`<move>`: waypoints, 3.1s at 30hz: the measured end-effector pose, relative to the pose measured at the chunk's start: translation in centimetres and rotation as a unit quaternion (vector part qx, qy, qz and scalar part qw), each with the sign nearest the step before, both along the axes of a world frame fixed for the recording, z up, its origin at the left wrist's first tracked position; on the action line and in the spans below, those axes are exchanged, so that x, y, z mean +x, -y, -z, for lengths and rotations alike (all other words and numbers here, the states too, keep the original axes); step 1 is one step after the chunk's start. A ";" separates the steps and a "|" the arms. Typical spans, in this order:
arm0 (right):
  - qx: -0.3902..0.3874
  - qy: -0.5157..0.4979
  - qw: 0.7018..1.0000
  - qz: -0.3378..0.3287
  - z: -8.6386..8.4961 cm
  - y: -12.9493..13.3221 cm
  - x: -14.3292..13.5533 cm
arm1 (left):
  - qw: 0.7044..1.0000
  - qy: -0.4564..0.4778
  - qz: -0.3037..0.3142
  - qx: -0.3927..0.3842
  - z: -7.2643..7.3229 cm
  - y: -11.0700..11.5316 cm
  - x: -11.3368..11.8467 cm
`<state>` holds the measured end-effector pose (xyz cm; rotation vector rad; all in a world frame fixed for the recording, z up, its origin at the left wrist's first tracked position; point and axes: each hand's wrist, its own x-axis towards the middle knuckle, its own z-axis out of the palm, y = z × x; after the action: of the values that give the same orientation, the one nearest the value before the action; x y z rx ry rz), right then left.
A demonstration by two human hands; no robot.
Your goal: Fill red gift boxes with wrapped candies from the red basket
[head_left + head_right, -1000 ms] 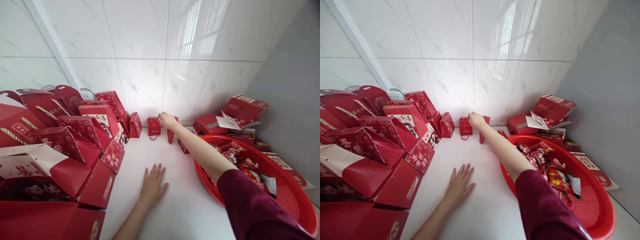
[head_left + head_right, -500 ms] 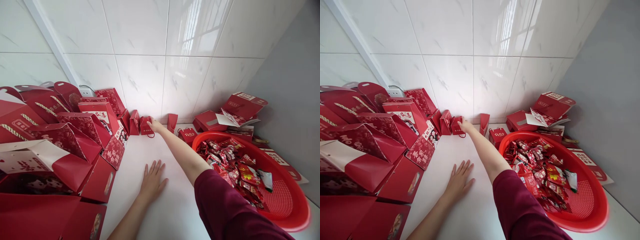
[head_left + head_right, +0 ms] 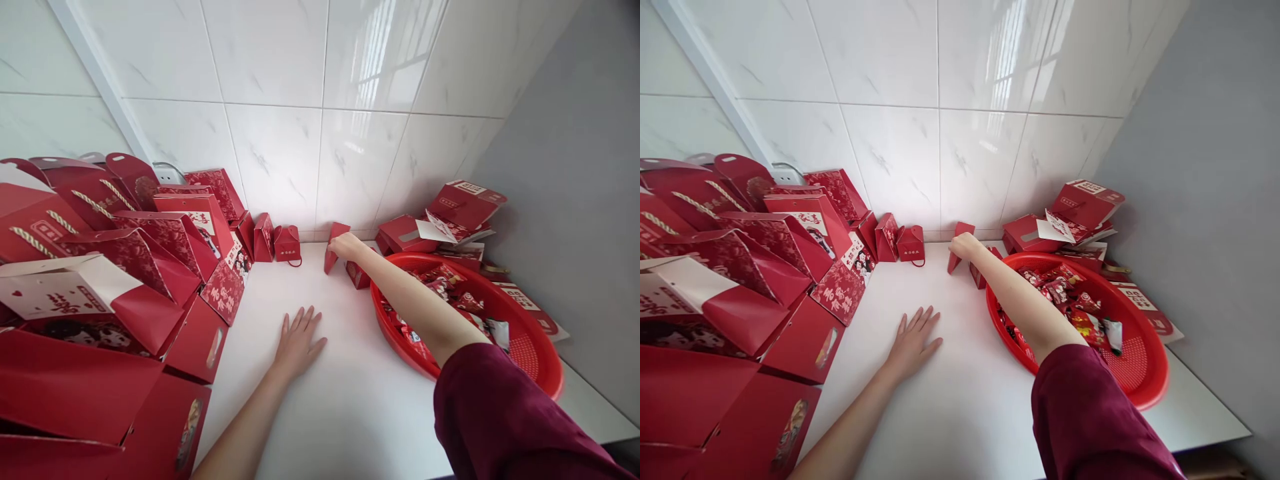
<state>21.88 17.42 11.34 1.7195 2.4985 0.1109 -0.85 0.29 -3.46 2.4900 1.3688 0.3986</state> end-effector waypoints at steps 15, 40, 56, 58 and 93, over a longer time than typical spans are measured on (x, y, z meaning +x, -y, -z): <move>-0.059 -0.347 0.931 -0.095 -4.1 15.4 -3.1 | 0.926 0.275 -0.185 0.180 -6.9 2.0 0.5; 0.261 -0.236 0.934 -0.063 0.6 24.2 -3.6 | 0.870 0.365 0.038 0.328 -6.7 2.4 -1.0; 0.023 -0.563 0.821 0.090 3.2 21.7 -3.0 | 0.895 0.407 0.063 0.173 -8.7 3.2 -0.4; 0.062 -0.580 0.810 0.070 3.4 21.0 -3.3 | 0.905 0.398 0.051 0.143 -8.8 2.7 -0.4; -0.193 -0.416 0.814 0.356 3.1 26.7 12.4 | 0.920 0.276 -0.006 0.280 -9.3 1.5 -0.6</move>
<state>34.29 -9.27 8.21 2.6926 1.7641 -1.3613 -1.46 -1.23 5.86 2.4545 1.1332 1.5471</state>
